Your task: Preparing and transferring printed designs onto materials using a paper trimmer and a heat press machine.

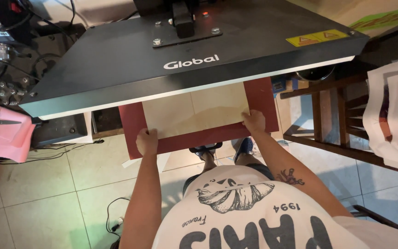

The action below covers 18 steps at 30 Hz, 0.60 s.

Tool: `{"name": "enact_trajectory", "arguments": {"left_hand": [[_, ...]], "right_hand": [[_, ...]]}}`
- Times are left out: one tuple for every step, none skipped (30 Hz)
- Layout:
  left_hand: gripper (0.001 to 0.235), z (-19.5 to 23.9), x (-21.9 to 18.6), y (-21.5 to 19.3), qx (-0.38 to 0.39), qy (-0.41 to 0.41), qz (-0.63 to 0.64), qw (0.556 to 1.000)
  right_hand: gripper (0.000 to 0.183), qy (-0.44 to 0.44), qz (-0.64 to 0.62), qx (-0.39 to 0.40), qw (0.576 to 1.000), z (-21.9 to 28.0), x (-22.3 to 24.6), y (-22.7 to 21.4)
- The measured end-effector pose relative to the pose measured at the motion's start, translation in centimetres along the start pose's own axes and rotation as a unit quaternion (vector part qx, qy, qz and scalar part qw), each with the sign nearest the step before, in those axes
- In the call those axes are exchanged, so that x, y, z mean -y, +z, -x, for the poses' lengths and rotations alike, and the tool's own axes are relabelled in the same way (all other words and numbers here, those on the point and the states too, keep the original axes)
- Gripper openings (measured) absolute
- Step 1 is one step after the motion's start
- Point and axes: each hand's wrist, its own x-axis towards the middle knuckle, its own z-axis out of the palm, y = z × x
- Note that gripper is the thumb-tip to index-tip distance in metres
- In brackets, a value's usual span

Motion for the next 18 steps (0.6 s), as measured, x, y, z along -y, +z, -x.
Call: {"name": "enact_trajectory", "arguments": {"left_hand": [[0.037,0.4,-0.4,-0.4,-0.002,-0.002,0.003,1.000],[0.037,0.4,-0.4,-0.3,-0.001,-0.002,0.003,1.000],[0.037,0.4,-0.3,-0.3,-0.001,-0.002,0.006,1.000],[0.037,0.3,-0.3,-0.3,-0.002,-0.002,0.008,1.000],[0.037,0.9,-0.8,-0.7,-0.002,-0.002,0.008,1.000],[0.037,1.4,-1.3,-1.2,-0.004,-0.003,0.008,1.000],[0.038,1.9,-1.8,-1.7,-0.006,-0.004,0.008,1.000],[0.038,2.2,-2.1,-1.8,-0.006,-0.004,0.008,1.000],[0.038,2.6,-2.4,-2.0,-0.015,-0.014,0.006,1.000],[0.038,2.9,-2.7,-2.2,-0.023,-0.025,0.003,0.999],[0.038,3.0,-2.6,-2.1,-0.025,-0.026,0.005,0.999],[0.040,3.1,-2.5,-2.1,-0.049,-0.027,0.003,0.998],[0.045,3.2,-2.5,-2.1,-0.073,-0.028,0.001,0.997],[0.045,3.5,-2.2,-2.0,-0.077,-0.030,0.004,0.997],[0.050,3.9,-1.9,-1.8,-0.099,-0.029,-0.006,0.995],[0.056,4.2,-1.8,-1.6,-0.123,-0.029,-0.015,0.992],[0.056,4.7,-1.3,-1.2,-0.129,-0.033,-0.010,0.991],[0.054,5.3,-0.8,-0.7,-0.162,-0.001,0.001,0.987]], "right_hand": [[0.044,0.003,0.004,-0.001,1.000,0.0,0.0,0.0],[0.044,0.003,0.004,-0.001,1.000,-0.2,-0.3,0.1],[0.045,0.001,0.003,0.001,1.000,-0.3,-0.5,0.1],[0.045,-0.001,0.002,0.004,1.000,-0.5,-0.7,0.2],[0.045,-0.001,0.002,0.004,1.000,-0.3,-0.6,0.2],[0.045,0.000,0.004,0.004,1.000,-0.2,-0.4,0.1],[0.045,0.000,0.006,0.004,1.000,-0.1,-0.3,0.0],[0.045,-0.001,0.007,0.004,1.000,-0.1,-0.3,-0.1],[0.045,0.001,-0.002,0.003,1.000,0.0,-0.4,-0.2],[0.046,0.001,-0.009,0.002,1.000,0.0,-0.4,-0.3],[0.046,-0.001,-0.009,0.002,1.000,0.2,-0.4,-0.8],[0.045,0.002,-0.009,0.007,1.000,0.4,-0.3,-1.3],[0.045,0.004,-0.008,0.012,1.000,0.6,-0.2,-1.8],[0.045,-0.001,-0.008,0.013,1.000,0.2,-0.7,-2.0],[0.047,0.000,0.026,0.026,0.999,-0.3,-1.1,-2.1],[0.050,-0.002,0.061,0.037,0.997,-0.9,-1.3,-2.4],[0.050,-0.011,0.063,0.038,0.997,0.7,-0.5,-3.6],[0.054,-0.049,0.121,0.069,0.989,2.2,0.4,-5.0]]}}
